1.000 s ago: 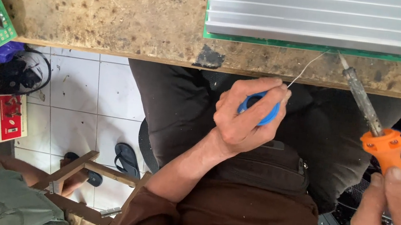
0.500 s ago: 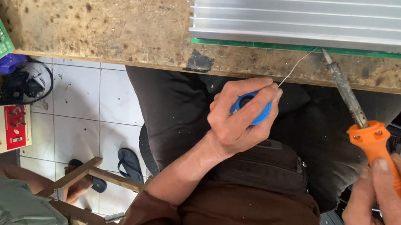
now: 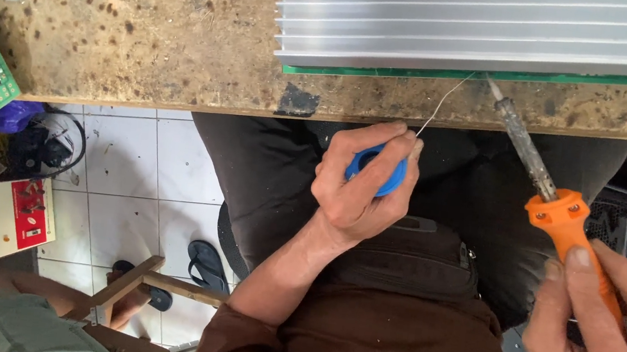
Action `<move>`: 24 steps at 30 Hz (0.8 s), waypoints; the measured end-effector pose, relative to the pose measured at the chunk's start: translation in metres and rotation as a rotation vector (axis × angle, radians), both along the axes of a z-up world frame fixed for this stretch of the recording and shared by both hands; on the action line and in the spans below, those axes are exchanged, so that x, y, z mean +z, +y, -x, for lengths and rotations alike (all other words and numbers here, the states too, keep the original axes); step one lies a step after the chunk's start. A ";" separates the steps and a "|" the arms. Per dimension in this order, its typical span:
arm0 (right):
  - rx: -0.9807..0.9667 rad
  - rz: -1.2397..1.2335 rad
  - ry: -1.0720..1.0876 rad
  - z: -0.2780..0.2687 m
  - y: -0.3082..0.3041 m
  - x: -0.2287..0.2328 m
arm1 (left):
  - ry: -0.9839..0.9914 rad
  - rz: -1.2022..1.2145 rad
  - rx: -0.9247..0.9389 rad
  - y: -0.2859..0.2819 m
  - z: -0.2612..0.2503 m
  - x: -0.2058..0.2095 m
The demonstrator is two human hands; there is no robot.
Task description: Soldering pins on a printed circuit board equipped with a large aluminum heatsink.
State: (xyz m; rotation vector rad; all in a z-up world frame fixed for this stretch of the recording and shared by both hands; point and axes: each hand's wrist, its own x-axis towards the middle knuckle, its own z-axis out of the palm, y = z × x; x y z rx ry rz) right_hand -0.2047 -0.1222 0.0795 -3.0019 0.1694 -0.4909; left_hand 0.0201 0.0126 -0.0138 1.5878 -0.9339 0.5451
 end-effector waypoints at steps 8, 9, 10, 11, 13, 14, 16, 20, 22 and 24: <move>-0.015 -0.142 -0.181 0.000 -0.001 -0.020 | 0.010 -0.036 0.027 0.006 0.004 -0.003; 0.043 -0.166 -0.250 -0.003 -0.004 -0.025 | -0.002 -0.042 0.035 0.007 0.004 -0.002; 0.038 -0.170 -0.253 -0.007 -0.006 -0.023 | -0.004 -0.046 0.030 0.008 0.005 -0.001; 0.083 -0.163 -0.263 -0.011 -0.009 -0.020 | 0.011 -0.064 0.033 0.009 0.006 0.000; 0.120 -0.159 -0.274 -0.014 -0.008 -0.020 | 0.024 -0.086 0.029 0.009 0.006 0.003; 0.058 -0.131 -0.277 -0.013 -0.004 -0.021 | 0.007 -0.085 0.059 0.008 0.005 0.006; -0.012 -0.104 -0.281 -0.012 0.002 -0.024 | -0.010 -0.087 0.081 0.007 0.004 0.009; -0.064 -0.101 -0.290 -0.013 0.004 -0.025 | -0.010 -0.097 0.082 0.009 0.002 0.008; -0.068 -0.085 -0.271 -0.012 0.004 -0.025 | -0.011 -0.099 0.081 0.010 0.002 0.008; -0.067 -0.093 -0.293 -0.014 0.005 -0.025 | -0.007 -0.095 0.091 0.009 0.002 0.009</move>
